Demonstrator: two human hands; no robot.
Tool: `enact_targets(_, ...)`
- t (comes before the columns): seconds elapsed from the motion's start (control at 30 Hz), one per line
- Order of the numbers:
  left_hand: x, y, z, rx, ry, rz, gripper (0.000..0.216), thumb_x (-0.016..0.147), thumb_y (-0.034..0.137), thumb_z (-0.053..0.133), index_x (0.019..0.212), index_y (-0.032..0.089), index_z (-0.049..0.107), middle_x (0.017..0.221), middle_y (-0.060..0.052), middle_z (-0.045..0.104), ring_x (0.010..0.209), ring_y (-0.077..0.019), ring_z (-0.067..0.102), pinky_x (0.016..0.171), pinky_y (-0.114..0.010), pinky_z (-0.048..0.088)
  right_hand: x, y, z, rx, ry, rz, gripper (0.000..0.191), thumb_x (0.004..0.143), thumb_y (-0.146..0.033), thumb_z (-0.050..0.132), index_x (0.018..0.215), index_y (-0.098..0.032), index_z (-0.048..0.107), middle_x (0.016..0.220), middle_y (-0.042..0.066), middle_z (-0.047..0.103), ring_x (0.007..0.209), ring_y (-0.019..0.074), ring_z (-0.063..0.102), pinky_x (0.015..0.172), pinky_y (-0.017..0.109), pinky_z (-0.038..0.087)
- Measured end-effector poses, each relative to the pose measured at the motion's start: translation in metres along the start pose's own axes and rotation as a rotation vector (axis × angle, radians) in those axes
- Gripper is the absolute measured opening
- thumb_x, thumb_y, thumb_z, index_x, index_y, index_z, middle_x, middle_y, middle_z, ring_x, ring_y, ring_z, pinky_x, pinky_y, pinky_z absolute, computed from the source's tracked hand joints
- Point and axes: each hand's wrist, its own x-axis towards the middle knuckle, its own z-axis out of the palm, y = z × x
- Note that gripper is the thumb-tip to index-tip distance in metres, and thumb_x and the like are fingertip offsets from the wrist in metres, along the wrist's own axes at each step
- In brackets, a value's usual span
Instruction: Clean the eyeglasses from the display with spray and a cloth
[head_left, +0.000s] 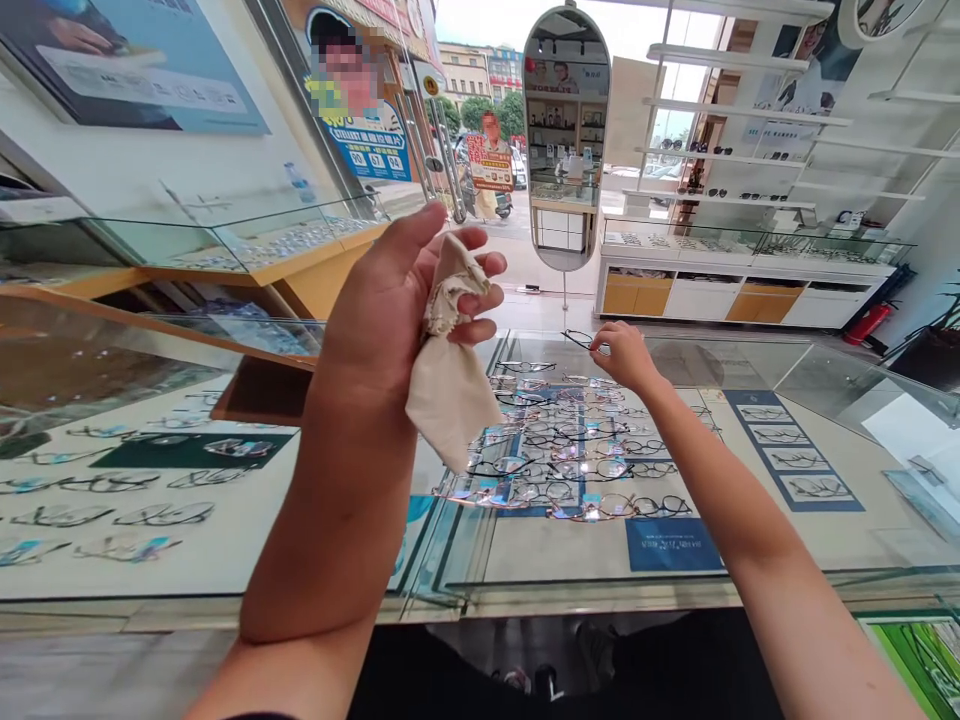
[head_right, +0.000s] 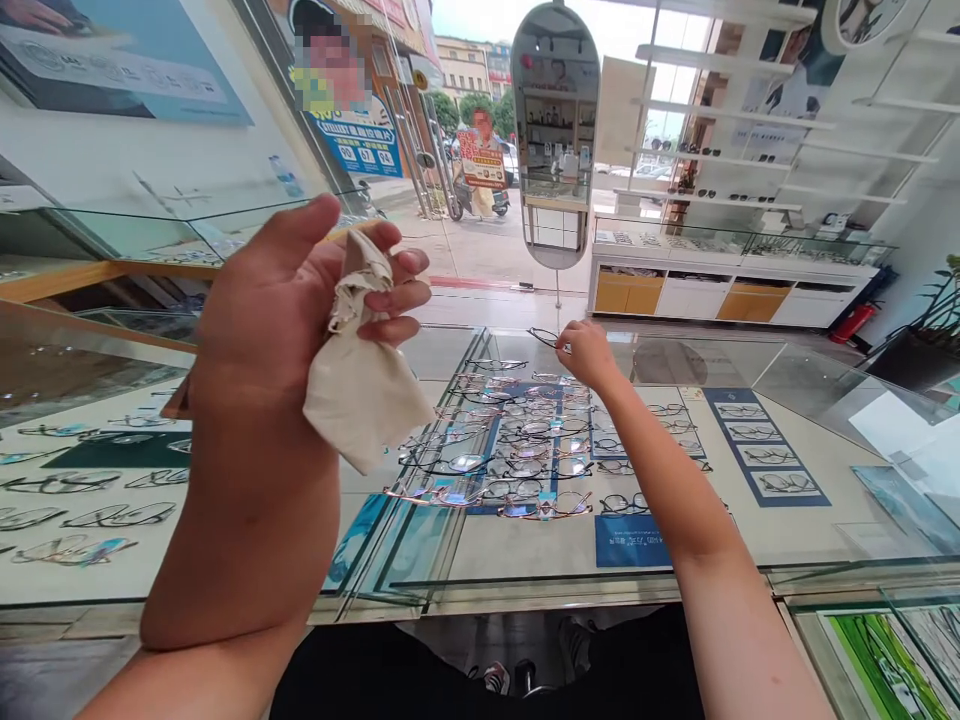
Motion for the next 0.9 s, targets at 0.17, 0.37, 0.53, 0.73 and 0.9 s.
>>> enact_targets(0.17, 0.001, 0.000, 0.002, 0.022, 0.009, 0.010, 0.043, 0.107, 0.041, 0.035, 0.081, 0.016, 0.059, 0.070, -0.001, 0.051, 0.042, -0.0041, 0.037, 0.033, -0.013, 0.024, -0.002, 0.011, 0.017, -0.125, -0.123, -0.001, 0.026, 0.096, -0.011, 0.058, 0.103, -0.013, 0.082, 0.119, 0.018, 0.077, 0.116, 0.0322, 0.060, 0.099, 0.044, 0.040)
enact_targets(0.37, 0.001, -0.002, 0.004, 0.046, -0.012, -0.009, 0.035, 0.105, 0.039, 0.044, 0.083, 0.015, 0.057, 0.070, 0.000, 0.050, 0.045, -0.0041, 0.034, 0.034, -0.013, 0.023, -0.003, 0.012, 0.026, -0.222, -0.249, -0.037, 0.031, 0.096, -0.008, 0.053, 0.101, -0.012, 0.084, 0.119, 0.020, 0.078, 0.115, 0.0334, 0.059, 0.100, 0.045, 0.038)
enact_targets(0.53, 0.000, -0.002, 0.007, 0.073, -0.009, -0.010, 0.038, 0.108, 0.040, 0.039, 0.083, 0.016, 0.055, 0.071, 0.000, 0.048, 0.044, -0.0041, 0.033, 0.035, -0.013, 0.022, -0.003, 0.011, 0.027, -0.243, -0.314, -0.055, 0.038, 0.095, -0.001, 0.049, 0.107, -0.011, 0.084, 0.124, 0.018, 0.078, 0.119, 0.0320, 0.058, 0.099, 0.044, 0.037)
enact_targets(0.73, 0.000, -0.004, 0.009, 0.062, 0.015, -0.034, 0.045, 0.108, 0.042, 0.034, 0.080, 0.016, 0.057, 0.069, 0.000, 0.049, 0.043, -0.0037, 0.033, 0.034, -0.014, 0.021, -0.001, 0.011, 0.027, -0.237, -0.337, -0.071, 0.039, 0.092, -0.001, 0.051, 0.106, -0.016, 0.084, 0.126, 0.016, 0.079, 0.121, 0.0330, 0.057, 0.100, 0.046, 0.036)
enact_targets(0.9, 0.002, -0.005, 0.005, 0.064, -0.026, -0.015, 0.029, 0.100, 0.038, 0.052, 0.082, 0.016, 0.057, 0.070, 0.000, 0.050, 0.043, -0.0034, 0.036, 0.036, -0.016, 0.019, -0.004, 0.006, 0.028, -0.185, -0.329, -0.077, 0.031, 0.091, -0.004, 0.056, 0.099, -0.017, 0.083, 0.122, 0.015, 0.080, 0.120, 0.0324, 0.057, 0.099, 0.044, 0.036)
